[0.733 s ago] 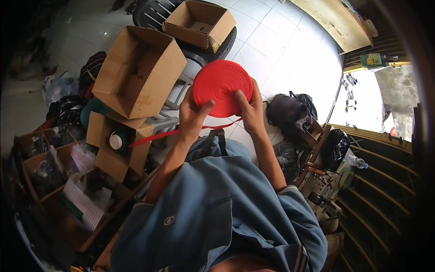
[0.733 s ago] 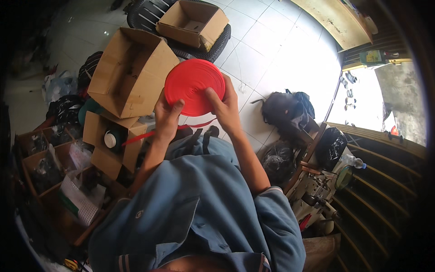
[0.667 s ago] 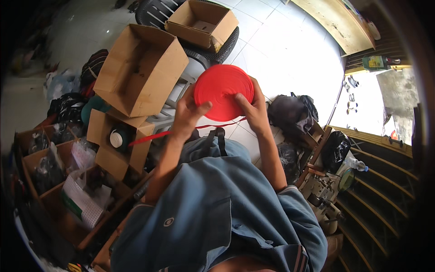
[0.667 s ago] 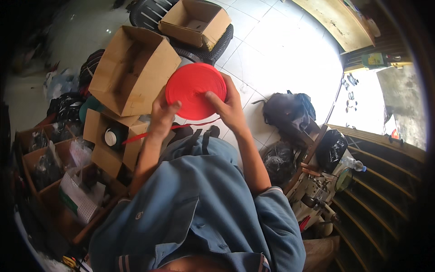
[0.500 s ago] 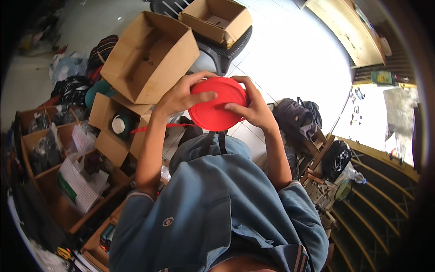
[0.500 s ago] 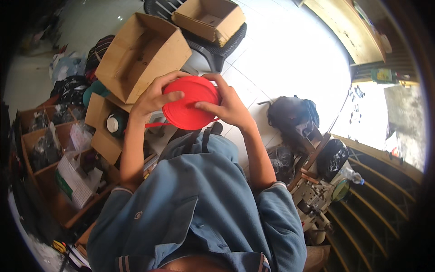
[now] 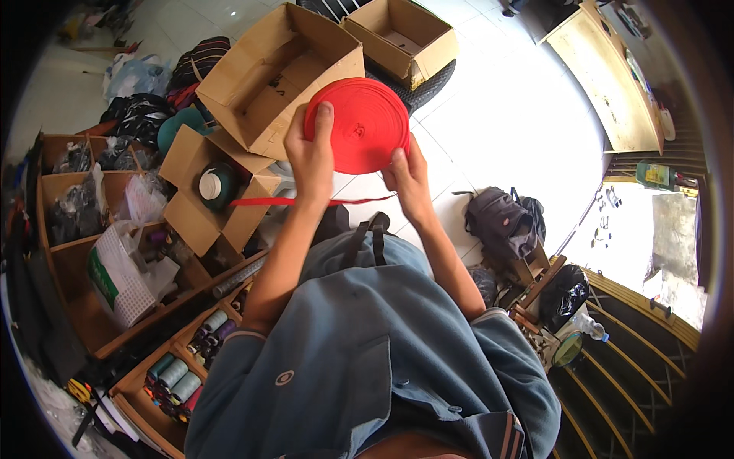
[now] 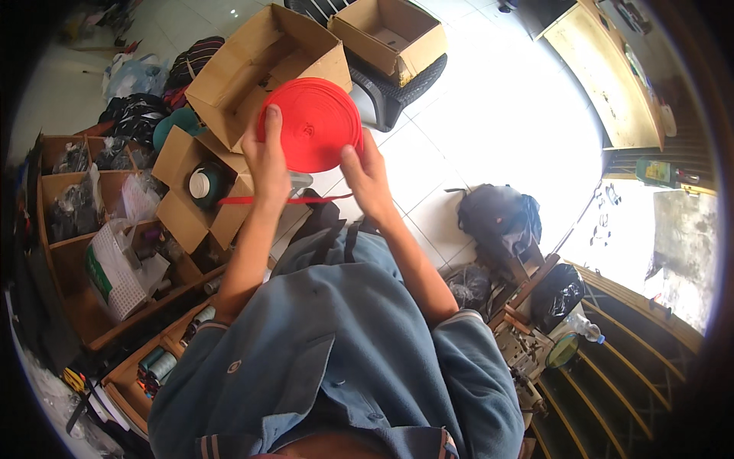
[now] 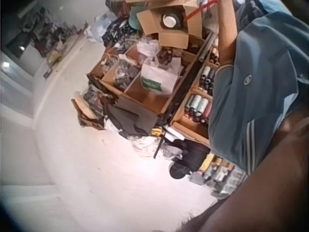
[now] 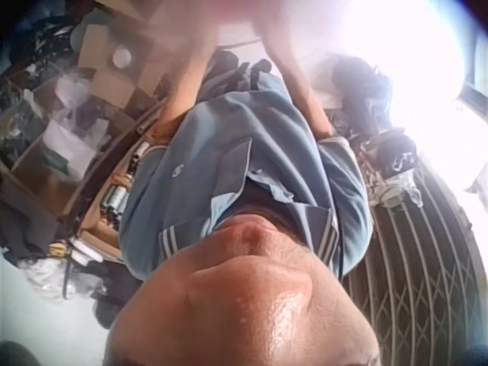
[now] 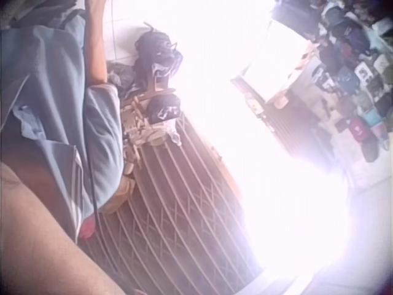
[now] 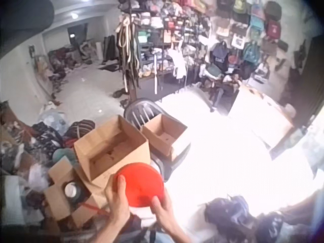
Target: The person picks up several rolls of webbing and fabric tape from cardboard boxes and places them onto shelves containing various textile supplies.
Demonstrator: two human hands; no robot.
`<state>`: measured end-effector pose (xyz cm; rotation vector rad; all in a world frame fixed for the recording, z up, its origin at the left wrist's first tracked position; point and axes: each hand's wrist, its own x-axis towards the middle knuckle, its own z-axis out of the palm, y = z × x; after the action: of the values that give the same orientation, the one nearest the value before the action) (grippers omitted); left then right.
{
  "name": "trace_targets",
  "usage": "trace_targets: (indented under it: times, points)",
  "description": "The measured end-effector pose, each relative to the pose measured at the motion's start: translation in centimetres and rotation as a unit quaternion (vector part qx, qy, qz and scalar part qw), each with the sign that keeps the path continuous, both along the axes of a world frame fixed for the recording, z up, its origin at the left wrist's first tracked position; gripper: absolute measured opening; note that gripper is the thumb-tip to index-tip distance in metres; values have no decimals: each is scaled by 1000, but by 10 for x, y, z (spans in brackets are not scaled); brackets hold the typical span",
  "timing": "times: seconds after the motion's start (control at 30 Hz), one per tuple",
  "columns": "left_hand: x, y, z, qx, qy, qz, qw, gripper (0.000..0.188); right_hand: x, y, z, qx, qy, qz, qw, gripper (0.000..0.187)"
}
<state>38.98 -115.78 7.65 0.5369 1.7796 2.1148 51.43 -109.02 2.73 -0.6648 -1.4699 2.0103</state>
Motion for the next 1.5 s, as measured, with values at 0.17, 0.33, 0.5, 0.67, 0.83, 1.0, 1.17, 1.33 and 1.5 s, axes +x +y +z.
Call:
trace_targets:
  times: [0.17,0.33,0.5,0.67,0.83,1.0,1.17,1.33,1.5]
  points:
    - [46,6,-16,66,-81,60,993,33,-15,-9,-4,-6,12,-144,990,38]
    - [26,-8,-30,37,-127,-125,983,45,-4,8,3,27,40,-136,990,34]
    - [-24,5,4,-121,35,-337,933,38,15,38,25,198,-81,57,975,36]
    - [-20,14,9,-203,94,-343,912,36,14,36,23,181,-104,23,978,37]
    - [-17,5,-17,-101,71,-192,974,31,14,30,19,133,-118,-26,984,34]
    - [-27,11,-12,24,-44,6,999,31,20,24,14,70,-71,-10,995,31]
    - [8,21,-15,88,-85,60,991,36,-5,5,7,47,-26,-79,995,42]
    - [31,17,-30,79,-119,18,990,36,-15,1,2,74,-10,-169,983,48]
    - [-18,-3,-34,-38,-26,-201,978,36,19,32,11,259,-53,-10,964,50]
